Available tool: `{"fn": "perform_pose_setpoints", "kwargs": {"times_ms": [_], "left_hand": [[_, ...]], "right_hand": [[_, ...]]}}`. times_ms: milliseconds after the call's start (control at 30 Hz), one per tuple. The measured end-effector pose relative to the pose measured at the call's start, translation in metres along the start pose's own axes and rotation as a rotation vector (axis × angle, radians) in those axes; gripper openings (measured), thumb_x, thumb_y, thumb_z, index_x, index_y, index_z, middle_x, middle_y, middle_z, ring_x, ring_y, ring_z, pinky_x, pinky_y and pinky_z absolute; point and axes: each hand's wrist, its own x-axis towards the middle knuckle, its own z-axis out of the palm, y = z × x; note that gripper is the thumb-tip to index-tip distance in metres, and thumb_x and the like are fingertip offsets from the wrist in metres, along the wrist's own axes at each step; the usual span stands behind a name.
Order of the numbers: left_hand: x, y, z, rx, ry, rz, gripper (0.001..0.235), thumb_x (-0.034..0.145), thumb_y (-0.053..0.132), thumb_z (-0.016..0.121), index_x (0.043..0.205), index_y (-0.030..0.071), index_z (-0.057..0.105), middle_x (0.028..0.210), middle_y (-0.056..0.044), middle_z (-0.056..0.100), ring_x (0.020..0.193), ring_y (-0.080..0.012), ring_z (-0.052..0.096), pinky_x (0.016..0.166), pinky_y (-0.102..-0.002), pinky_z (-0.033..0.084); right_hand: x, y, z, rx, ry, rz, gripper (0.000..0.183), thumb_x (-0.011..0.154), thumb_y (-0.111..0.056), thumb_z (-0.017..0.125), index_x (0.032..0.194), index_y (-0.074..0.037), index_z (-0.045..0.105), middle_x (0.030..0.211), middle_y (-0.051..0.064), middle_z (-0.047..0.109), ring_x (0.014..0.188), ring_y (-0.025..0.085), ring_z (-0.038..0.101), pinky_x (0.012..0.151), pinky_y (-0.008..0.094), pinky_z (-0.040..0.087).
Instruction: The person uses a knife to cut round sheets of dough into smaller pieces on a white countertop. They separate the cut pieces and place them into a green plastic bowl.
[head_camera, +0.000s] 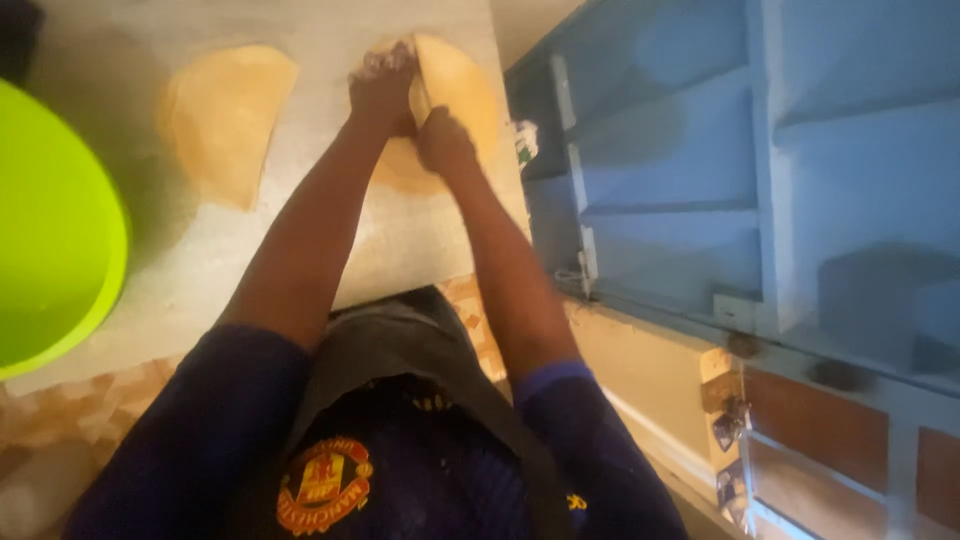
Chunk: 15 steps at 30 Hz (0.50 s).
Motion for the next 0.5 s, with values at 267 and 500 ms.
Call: {"fn": "perform_pose_setpoints", "kwargs": {"times_ms": [267, 500], "left_hand": [[-0.011, -0.003, -0.060, -0.408, -0.579, -0.050, 0.091, 0.072, 0.032, 0.067, 0.142, 0.026, 0.009, 0.148, 0.005, 0.000, 0.134, -0.0335, 0.009, 0.101, -0.056, 0.025], [-0.005, -0.004, -0.036, -0.265, -0.447, 0.007, 0.109, 0.054, 0.048, 0.080, 0.137, 0.014, 0.018, 0.137, 0.001, 0.014, 0.115, -0.0312, 0.031, 0.079, -0.045, 0.042]], "right_hand": [[-0.001, -0.006, -0.001, 0.085, -0.021, -0.003, 0.058, 0.086, -0.028, 0.045, 0.127, 0.009, 0.027, 0.107, 0.020, 0.057, 0.093, 0.036, 0.059, 0.075, 0.043, 0.051], [-0.031, -0.007, -0.007, 0.235, 0.022, 0.047, 0.022, 0.087, -0.022, 0.046, 0.099, -0.005, 0.038, 0.093, 0.018, 0.059, 0.082, 0.038, 0.060, 0.063, 0.048, 0.048]]}}
